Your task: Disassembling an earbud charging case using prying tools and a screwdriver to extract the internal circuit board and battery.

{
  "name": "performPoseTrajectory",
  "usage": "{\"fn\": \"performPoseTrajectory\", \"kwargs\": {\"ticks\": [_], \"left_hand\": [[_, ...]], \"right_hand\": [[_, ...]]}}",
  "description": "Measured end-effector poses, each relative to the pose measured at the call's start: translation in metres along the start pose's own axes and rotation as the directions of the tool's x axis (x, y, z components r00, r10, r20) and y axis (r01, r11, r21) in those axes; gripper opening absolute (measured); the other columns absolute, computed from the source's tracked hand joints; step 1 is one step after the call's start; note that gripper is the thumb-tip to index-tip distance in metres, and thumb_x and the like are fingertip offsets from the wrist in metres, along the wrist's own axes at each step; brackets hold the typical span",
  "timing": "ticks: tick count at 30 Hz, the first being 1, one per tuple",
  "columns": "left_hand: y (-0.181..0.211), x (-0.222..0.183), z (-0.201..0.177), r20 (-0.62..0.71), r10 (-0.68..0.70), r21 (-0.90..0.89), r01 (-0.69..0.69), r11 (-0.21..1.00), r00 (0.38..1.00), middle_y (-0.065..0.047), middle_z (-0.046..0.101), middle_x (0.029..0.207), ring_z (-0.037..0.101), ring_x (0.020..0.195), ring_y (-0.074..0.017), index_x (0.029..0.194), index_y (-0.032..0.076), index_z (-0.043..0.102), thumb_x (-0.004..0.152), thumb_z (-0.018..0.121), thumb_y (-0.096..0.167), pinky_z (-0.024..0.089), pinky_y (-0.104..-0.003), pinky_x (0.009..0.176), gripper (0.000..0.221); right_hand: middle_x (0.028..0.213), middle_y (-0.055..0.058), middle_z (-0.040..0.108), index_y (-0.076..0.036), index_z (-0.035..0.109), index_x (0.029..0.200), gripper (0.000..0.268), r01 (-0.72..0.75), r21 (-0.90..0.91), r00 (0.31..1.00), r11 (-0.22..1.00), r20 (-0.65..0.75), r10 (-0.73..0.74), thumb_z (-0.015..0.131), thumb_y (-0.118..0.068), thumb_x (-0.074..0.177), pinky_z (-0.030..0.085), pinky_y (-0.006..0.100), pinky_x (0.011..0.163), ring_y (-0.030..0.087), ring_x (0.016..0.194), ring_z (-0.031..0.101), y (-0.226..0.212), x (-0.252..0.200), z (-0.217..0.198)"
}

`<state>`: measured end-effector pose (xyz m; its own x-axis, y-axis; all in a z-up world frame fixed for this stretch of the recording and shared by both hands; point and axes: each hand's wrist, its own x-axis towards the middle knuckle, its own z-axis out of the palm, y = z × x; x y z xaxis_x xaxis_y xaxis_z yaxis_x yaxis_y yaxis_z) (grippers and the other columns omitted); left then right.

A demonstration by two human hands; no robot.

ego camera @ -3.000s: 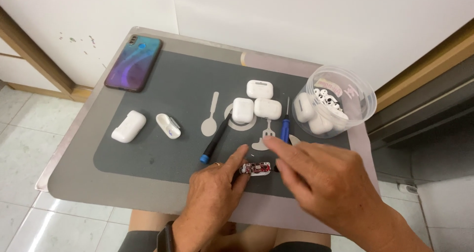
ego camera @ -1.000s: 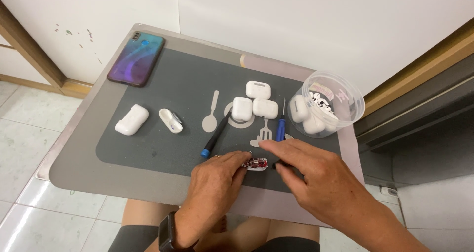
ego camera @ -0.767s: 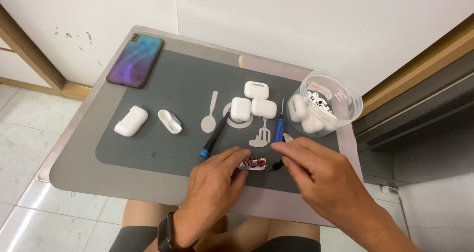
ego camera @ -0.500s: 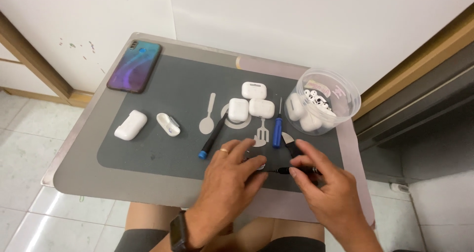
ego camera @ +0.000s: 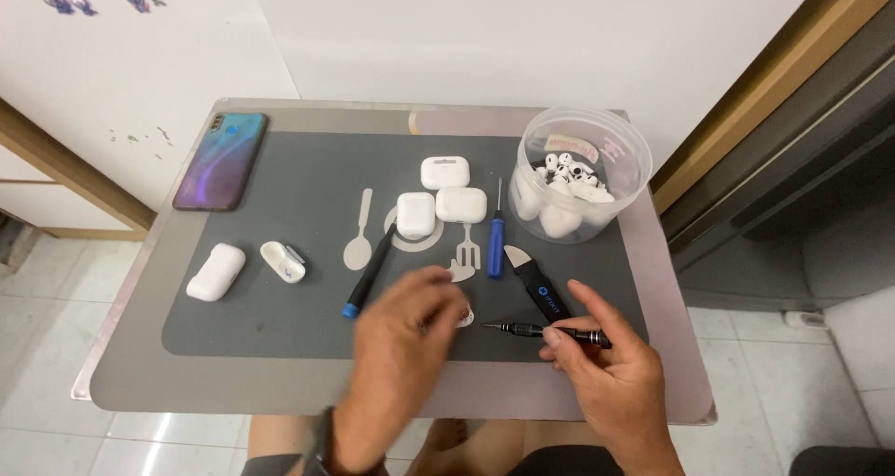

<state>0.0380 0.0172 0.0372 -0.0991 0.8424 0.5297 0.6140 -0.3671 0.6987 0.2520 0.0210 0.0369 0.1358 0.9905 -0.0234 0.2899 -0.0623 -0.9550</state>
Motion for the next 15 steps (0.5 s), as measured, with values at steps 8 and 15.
{"fn": "performPoseTrajectory", "kwargs": {"ticks": [8,15], "left_hand": [[-0.025,0.023,-0.023,0.3,-0.282,0.309,0.187,0.932,0.911,-0.005,0.05,0.065,0.041,0.062,-0.0245,0.07,0.011,0.042,0.097,0.05,0.012,0.034,-0.041,0.058,0.028],[-0.04,-0.027,-0.028,0.211,-0.232,0.203,0.19,0.961,0.95,-0.009,0.061,0.147,0.055,0.136,-0.0268,0.143,0.012,0.058,0.088,0.073,0.029,0.042,-0.042,0.111,0.059]], "right_hand": [[0.091,0.011,0.08,-0.005,0.065,0.14,0.054,0.094,0.046,0.993,0.995,-0.079,-0.09,0.069,-0.005,0.086,0.066,0.03,0.066,0.02,0.069,0.078,-0.002,-0.007,-0.003],[0.112,0.016,0.078,0.004,0.058,0.14,0.052,0.372,-0.047,0.926,0.927,-0.06,-0.374,0.064,-0.001,0.089,0.066,0.027,0.065,0.021,0.076,0.08,-0.031,-0.012,-0.006]]}}
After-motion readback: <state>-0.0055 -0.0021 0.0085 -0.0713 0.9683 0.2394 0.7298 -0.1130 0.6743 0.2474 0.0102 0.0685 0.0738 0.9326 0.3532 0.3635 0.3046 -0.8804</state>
